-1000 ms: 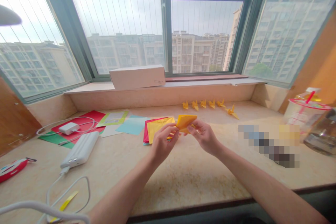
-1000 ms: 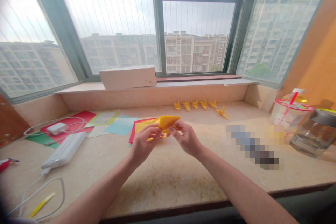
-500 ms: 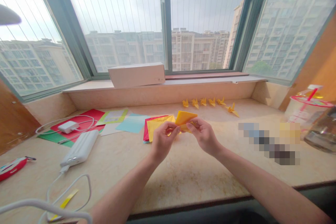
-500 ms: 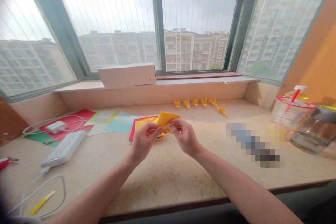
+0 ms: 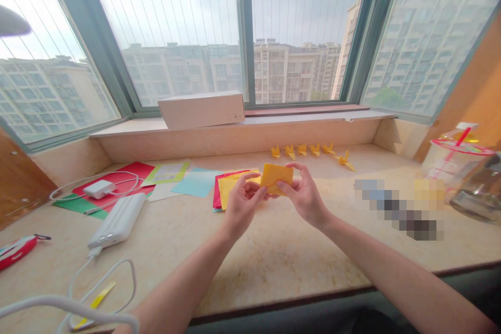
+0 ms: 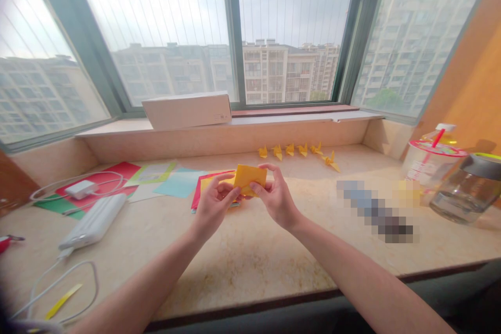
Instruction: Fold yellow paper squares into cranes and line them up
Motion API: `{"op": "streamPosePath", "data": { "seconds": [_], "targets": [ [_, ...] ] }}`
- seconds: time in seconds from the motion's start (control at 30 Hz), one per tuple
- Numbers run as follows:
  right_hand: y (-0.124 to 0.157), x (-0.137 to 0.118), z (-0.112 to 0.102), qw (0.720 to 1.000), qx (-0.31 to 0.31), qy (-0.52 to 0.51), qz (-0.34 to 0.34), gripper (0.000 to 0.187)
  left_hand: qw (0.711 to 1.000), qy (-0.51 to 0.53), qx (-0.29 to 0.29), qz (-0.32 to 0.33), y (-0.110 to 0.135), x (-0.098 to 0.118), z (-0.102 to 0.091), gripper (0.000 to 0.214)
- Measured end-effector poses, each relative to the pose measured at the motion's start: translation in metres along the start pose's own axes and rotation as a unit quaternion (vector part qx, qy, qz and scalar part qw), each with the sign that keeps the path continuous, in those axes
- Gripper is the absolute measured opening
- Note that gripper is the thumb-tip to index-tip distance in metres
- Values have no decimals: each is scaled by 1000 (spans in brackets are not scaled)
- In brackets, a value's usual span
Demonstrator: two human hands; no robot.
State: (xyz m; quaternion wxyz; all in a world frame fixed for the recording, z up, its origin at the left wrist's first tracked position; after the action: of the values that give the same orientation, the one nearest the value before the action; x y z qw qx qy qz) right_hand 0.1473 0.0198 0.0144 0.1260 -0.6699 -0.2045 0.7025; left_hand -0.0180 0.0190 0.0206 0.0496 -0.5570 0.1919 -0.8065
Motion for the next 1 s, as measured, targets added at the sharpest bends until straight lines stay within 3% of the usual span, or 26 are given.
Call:
{"op": "streamPosePath", "data": {
  "seconds": [0.07,0.17,0.3,0.57,0.83,1.0],
  "targets": [
    [0,-1,0,1000,-4,2,-1,55,1000,-7,-16,-12,1,0,2,50],
    [1,-1,1,1000,-17,9,3,58,998,-49,-34,-24,1,-1,4,38],
    [4,-2,-1,999,-44,31,3,56,997,-69,-17,-32,0,-3,2,32],
    [-3,-3,-19,977,-23,205,-45,25,999,8,-17,-45,-4,-10,-5,33],
    [-6,-1,-21,984,-49,173,2,33,993,-10,-69,-91,4,-9,4,30],
    [-7,-2,-21,986,-42,161,12,34,993,-41,-76,-74,7,-4,3,28]
  ]
}}
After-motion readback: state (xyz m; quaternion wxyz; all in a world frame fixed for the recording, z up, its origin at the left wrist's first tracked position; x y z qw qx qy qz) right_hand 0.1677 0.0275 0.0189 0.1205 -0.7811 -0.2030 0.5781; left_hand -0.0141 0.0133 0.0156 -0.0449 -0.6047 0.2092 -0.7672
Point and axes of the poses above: each hand's wrist, its own y-axis away from the middle knuckle, its own z-axis out of the palm, x = y × z, the point moved 2 cm from there along -y, towards the middle knuckle, and after that the axes turned 11 degrees about y, right-handed, at the moved point
